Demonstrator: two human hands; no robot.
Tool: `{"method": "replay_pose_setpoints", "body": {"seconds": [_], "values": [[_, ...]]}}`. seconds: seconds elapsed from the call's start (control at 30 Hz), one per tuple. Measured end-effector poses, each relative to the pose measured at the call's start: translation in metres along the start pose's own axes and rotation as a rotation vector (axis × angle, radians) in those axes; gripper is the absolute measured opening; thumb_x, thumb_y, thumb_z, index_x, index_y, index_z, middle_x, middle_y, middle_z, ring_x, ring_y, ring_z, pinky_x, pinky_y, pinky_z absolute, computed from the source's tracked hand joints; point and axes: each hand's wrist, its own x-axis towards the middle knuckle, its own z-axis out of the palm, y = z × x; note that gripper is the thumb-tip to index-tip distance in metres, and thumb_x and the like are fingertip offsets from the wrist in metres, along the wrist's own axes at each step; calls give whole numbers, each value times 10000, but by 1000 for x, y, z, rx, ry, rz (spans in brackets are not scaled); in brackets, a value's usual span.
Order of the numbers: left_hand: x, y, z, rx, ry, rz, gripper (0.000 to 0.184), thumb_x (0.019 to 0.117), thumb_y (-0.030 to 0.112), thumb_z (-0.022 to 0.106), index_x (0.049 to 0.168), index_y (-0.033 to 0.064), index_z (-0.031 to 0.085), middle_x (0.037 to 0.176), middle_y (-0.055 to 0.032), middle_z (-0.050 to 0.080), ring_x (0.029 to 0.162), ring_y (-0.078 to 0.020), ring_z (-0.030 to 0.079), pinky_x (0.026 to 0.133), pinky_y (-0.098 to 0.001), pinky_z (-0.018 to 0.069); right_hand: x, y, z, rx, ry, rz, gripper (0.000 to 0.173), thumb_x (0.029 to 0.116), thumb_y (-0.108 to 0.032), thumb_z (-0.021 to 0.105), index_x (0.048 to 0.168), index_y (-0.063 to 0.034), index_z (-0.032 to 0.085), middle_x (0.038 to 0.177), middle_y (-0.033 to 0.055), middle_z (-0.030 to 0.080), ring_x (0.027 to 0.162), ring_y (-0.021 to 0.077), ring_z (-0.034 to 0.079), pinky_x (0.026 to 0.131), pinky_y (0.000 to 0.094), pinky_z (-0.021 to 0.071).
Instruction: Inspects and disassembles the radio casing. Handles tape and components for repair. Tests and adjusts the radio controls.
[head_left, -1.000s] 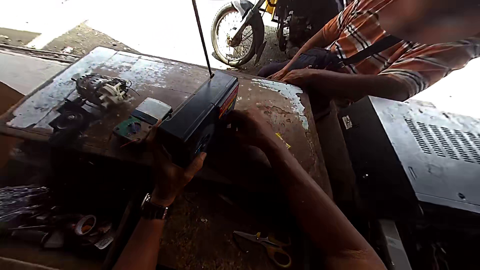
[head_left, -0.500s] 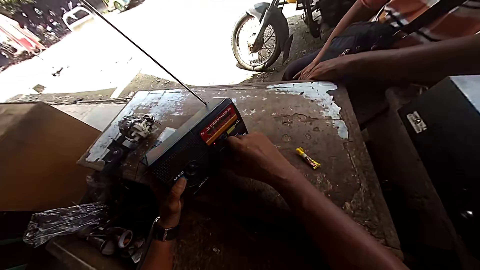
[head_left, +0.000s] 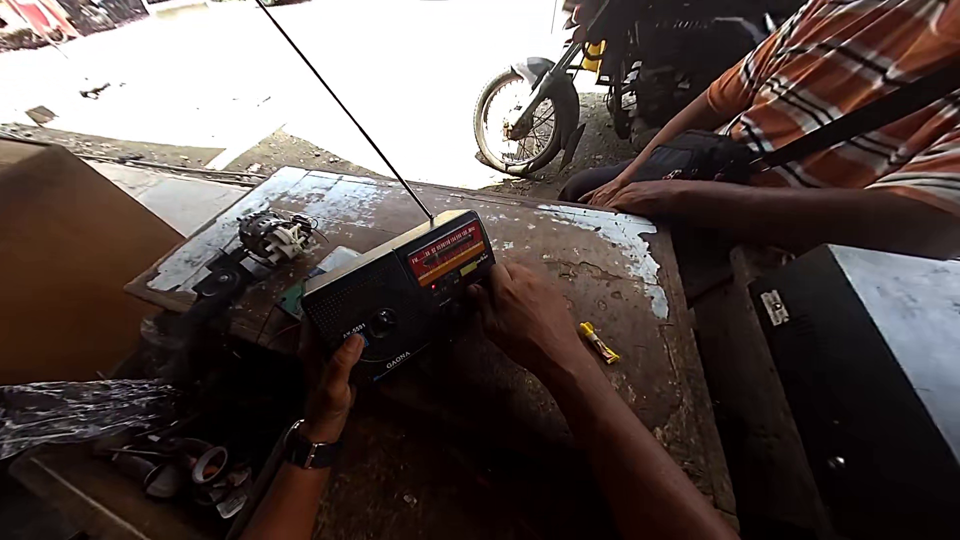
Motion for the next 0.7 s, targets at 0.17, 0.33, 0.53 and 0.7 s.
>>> {"method": "replay_pose_setpoints", "body": {"seconds": [0.17, 0.33, 0.53, 0.7], "values": [[1, 2, 2, -9, -15, 21, 757, 821, 493, 792, 1366, 77, 472, 1143, -33, 673, 1040, -141, 685, 926, -348, 589, -1, -3, 7, -47, 35, 25, 406, 1060, -404, 488, 879, -62, 611, 763, 99, 586, 746, 286, 656, 615, 434, 522], [1, 4, 4, -11, -18, 10, 768, 822, 497, 789, 1387, 95, 458, 1141, -25, 676, 1033, -136, 689, 912, -332, 597, -3, -7, 10, -46, 34, 81, 483, 1098, -417, 382, 847, -66, 599, 721, 88, 593, 694, 276, 660, 576, 440, 510], [1, 4, 3, -10, -22, 11, 764, 818, 481, 787, 1401, 103, 468, 1167, -30, 673, 1058, -145, 683, 924, -347, 592, 0, -16, 0, 19, -117, 265, 603, 1117, -454, 244, 759, -94, 568, 662, 91, 593, 698, 289, 670, 593, 475, 496], [0, 4, 4, 8, -18, -7, 788, 815, 483, 786, 1432, 120, 455, 1195, -31, 668, 1076, -147, 680, 926, -346, 591, 1, -18, -1, 31, -136, 308, 649, 1119, -462, 219, 726, -90, 577, 670, 104, 610, 715, 300, 676, 600, 494, 501]]}}
